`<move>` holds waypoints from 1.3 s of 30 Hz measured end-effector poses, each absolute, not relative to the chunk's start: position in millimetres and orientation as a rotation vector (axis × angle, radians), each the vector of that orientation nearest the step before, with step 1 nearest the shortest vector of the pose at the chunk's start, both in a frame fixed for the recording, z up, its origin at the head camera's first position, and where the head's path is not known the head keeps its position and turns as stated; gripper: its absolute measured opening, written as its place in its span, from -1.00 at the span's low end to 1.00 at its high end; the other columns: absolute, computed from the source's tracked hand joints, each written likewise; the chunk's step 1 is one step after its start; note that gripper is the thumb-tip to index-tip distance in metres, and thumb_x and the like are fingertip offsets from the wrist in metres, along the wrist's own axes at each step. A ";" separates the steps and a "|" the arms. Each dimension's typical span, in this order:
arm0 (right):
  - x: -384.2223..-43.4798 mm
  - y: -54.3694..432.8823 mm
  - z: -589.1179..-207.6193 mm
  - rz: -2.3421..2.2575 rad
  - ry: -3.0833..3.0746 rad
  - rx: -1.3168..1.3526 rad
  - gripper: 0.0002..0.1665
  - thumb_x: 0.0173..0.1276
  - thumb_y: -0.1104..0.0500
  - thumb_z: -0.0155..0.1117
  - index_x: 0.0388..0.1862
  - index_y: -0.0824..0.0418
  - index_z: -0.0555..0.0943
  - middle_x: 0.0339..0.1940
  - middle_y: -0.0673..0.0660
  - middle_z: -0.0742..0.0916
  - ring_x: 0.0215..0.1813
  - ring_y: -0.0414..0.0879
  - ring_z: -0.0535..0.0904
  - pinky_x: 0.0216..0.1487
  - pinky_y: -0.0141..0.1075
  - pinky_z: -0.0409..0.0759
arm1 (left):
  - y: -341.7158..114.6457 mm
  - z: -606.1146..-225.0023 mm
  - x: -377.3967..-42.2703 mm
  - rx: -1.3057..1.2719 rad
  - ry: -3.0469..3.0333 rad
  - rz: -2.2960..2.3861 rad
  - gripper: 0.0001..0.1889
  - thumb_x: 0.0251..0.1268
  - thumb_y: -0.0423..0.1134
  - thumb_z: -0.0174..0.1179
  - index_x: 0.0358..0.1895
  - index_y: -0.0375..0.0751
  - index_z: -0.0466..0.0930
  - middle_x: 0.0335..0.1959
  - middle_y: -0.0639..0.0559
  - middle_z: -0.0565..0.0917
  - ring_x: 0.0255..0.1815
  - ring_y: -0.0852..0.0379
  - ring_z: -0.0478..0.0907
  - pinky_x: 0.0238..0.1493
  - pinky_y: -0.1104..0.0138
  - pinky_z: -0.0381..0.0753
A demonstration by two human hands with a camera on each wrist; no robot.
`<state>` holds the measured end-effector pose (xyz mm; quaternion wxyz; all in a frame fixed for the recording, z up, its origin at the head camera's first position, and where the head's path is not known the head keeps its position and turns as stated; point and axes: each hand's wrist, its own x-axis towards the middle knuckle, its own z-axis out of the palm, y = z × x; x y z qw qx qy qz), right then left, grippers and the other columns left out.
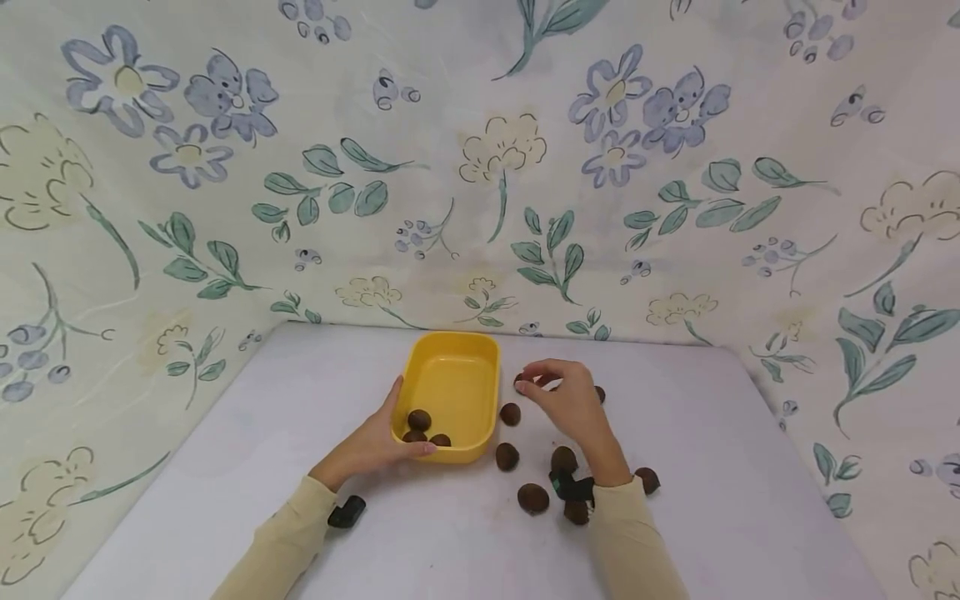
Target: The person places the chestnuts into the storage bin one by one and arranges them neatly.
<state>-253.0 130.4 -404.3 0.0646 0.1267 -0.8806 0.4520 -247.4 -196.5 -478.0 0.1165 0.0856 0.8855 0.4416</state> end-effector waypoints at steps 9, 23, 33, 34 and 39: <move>-265.2 191.5 -411.8 1.308 -2.541 0.154 -0.69 0.42 0.08 0.41 0.01 0.25 0.78 -0.07 0.23 0.84 -0.08 -0.01 0.67 -0.12 -0.31 0.59 | -193.7 -476.6 -246.6 0.220 2.582 1.292 0.50 -0.03 0.26 0.57 0.70 0.00 -0.50 0.76 -0.14 -0.13 0.75 -0.20 -0.06 0.68 -0.21 0.01; -288.3 213.7 -438.2 1.357 -2.568 -0.160 -0.60 0.40 0.09 0.43 0.07 0.33 0.73 0.07 0.34 0.79 0.06 0.16 0.68 -0.18 -0.42 0.56 | -195.1 -479.6 -248.8 0.200 2.605 1.264 0.50 -0.02 0.29 0.55 0.70 -0.05 -0.49 0.74 -0.23 -0.12 0.74 -0.26 -0.05 0.67 -0.22 0.04; -296.3 221.8 -456.0 1.313 -2.682 -0.238 -0.51 0.39 0.07 0.42 0.15 0.38 0.67 0.17 0.39 0.74 0.18 0.25 0.65 -0.03 -0.17 0.68 | -193.4 -478.3 -247.5 0.210 2.599 1.270 0.50 -0.02 0.29 0.55 0.70 -0.06 -0.49 0.74 -0.21 -0.13 0.73 -0.26 -0.04 0.66 -0.22 0.07; -296.5 222.4 -456.9 1.315 -2.697 -0.239 -0.49 0.39 0.07 0.42 0.16 0.39 0.66 0.18 0.40 0.74 0.20 0.26 0.64 0.01 -0.11 0.68 | -193.5 -477.9 -247.6 0.209 2.597 1.270 0.50 -0.03 0.29 0.55 0.70 -0.05 -0.49 0.75 -0.21 -0.13 0.74 -0.26 -0.04 0.66 -0.21 0.07; -297.8 224.1 -462.0 1.331 -2.782 -0.264 -0.42 0.36 0.05 0.45 0.20 0.41 0.63 0.21 0.44 0.71 0.23 0.32 0.62 0.16 0.09 0.64 | -194.1 -477.3 -247.1 0.218 2.588 1.289 0.51 -0.04 0.28 0.57 0.70 -0.07 -0.50 0.75 -0.20 -0.13 0.74 -0.25 -0.04 0.66 -0.22 0.07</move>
